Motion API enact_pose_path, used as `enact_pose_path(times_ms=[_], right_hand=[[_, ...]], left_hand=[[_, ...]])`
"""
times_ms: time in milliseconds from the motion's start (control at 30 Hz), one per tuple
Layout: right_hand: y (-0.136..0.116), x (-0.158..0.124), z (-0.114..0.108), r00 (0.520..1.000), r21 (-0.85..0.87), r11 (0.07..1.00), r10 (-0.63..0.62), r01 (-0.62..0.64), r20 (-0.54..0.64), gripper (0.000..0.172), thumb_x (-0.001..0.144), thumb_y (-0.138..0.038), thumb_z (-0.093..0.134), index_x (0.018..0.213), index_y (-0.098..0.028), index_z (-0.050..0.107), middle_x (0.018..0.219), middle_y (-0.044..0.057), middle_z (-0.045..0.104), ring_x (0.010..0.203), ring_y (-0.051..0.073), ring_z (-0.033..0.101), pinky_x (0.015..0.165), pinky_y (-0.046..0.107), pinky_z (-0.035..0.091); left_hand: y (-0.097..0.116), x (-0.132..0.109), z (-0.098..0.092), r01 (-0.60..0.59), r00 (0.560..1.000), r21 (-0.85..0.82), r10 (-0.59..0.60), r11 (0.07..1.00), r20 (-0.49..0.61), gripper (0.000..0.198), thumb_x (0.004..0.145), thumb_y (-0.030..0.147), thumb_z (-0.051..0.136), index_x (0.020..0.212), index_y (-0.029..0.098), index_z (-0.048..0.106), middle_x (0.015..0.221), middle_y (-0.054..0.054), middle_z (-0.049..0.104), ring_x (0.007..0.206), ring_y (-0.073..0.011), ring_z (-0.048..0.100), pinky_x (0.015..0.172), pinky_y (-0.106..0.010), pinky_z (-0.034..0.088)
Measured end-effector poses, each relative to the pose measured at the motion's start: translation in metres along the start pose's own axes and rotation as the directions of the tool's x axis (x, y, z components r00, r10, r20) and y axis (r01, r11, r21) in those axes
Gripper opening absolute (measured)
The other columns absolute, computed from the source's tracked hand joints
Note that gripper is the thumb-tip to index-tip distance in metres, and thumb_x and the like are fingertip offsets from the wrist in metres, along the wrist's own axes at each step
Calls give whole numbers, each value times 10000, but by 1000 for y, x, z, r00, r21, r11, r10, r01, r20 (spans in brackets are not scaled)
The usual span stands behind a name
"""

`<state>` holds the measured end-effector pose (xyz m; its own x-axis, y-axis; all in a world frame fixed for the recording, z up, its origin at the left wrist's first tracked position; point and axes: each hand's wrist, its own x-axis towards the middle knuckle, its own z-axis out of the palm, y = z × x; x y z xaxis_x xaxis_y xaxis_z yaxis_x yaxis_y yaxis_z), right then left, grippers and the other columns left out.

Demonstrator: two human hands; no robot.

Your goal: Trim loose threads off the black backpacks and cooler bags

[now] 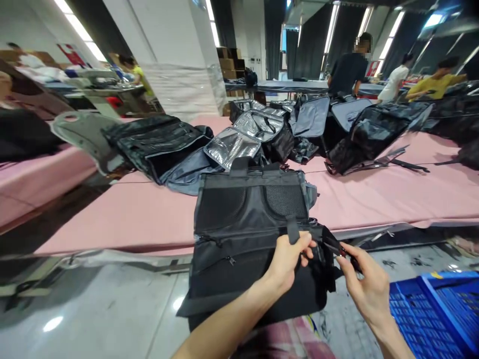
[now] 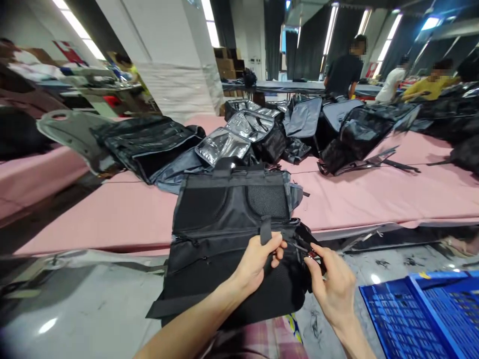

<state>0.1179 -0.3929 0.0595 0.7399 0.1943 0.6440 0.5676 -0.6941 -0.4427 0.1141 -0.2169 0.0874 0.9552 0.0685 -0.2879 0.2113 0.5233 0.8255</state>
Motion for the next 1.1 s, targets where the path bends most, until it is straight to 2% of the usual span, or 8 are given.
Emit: enact_pose_path(times_ms=[267, 433, 633, 833, 933, 1000, 1100], right_hand=[[-1, 8, 6, 972, -98, 971, -225, 219, -63, 158, 859, -168, 571, 1011, -164, 614, 832, 43, 662, 721, 137, 607, 688, 260, 453], [0, 7, 5, 989, -26, 991, -136, 135, -49, 147, 878, -192, 547, 1012, -177, 606, 883, 45, 662, 719, 134, 616, 662, 248, 464], [0, 5, 6, 985, -8, 985, -171, 171, -16, 151, 861, -171, 566, 1004, -182, 612, 854, 37, 661, 722, 135, 609, 676, 258, 467], [-2, 6, 7, 983, -29, 982, -185, 185, 18, 187, 869, -191, 560, 1051, -176, 600, 906, 53, 667, 761, 146, 619, 714, 269, 471], [-2, 6, 9, 979, -44, 978, -202, 203, 24, 153, 864, -189, 566, 1007, -173, 618, 835, 38, 668, 699, 134, 607, 679, 264, 458], [0, 5, 9, 989, 8, 991, -137, 137, 48, 121, 873, -221, 556, 953, -181, 638, 803, 31, 670, 664, 129, 601, 640, 255, 457], [8, 3, 9, 989, 173, 977, 108, -123, 97, 183, 887, -321, 532, 917, -187, 653, 804, 36, 681, 663, 143, 618, 588, 241, 485]], left_hand=[[-8, 2, 0, 8, 1000, -4, -8, 1000, 24, 347, 633, 400, 723, 702, 78, 616, 603, -35, 571, 483, -71, 460, 394, -177, 298], [-11, 4, -1, 4, 1000, -5, -4, 1000, 18, 370, 618, 415, 730, 715, 75, 622, 620, -43, 587, 483, -70, 465, 389, -176, 302], [-15, 5, 0, -30, 1000, 82, 30, 996, 1, 325, 632, 383, 709, 697, 69, 651, 612, -48, 598, 465, -63, 457, 389, -176, 298], [-17, 6, 0, -69, 998, 196, 68, 978, 10, 224, 700, 294, 624, 700, 73, 665, 601, -35, 601, 424, -41, 416, 404, -178, 281], [-19, 7, -1, -72, 997, 260, 70, 963, 15, 204, 715, 265, 596, 700, 76, 671, 583, -21, 587, 410, -35, 395, 411, -182, 271], [-20, 7, -3, -56, 998, 284, 48, 957, 34, 198, 713, 262, 595, 677, 80, 663, 562, -13, 569, 416, -39, 395, 413, -183, 269], [-20, 8, -5, -32, 998, 294, 15, 955, 59, 216, 715, 285, 591, 643, 88, 641, 535, -4, 545, 414, -40, 385, 415, -187, 258]])
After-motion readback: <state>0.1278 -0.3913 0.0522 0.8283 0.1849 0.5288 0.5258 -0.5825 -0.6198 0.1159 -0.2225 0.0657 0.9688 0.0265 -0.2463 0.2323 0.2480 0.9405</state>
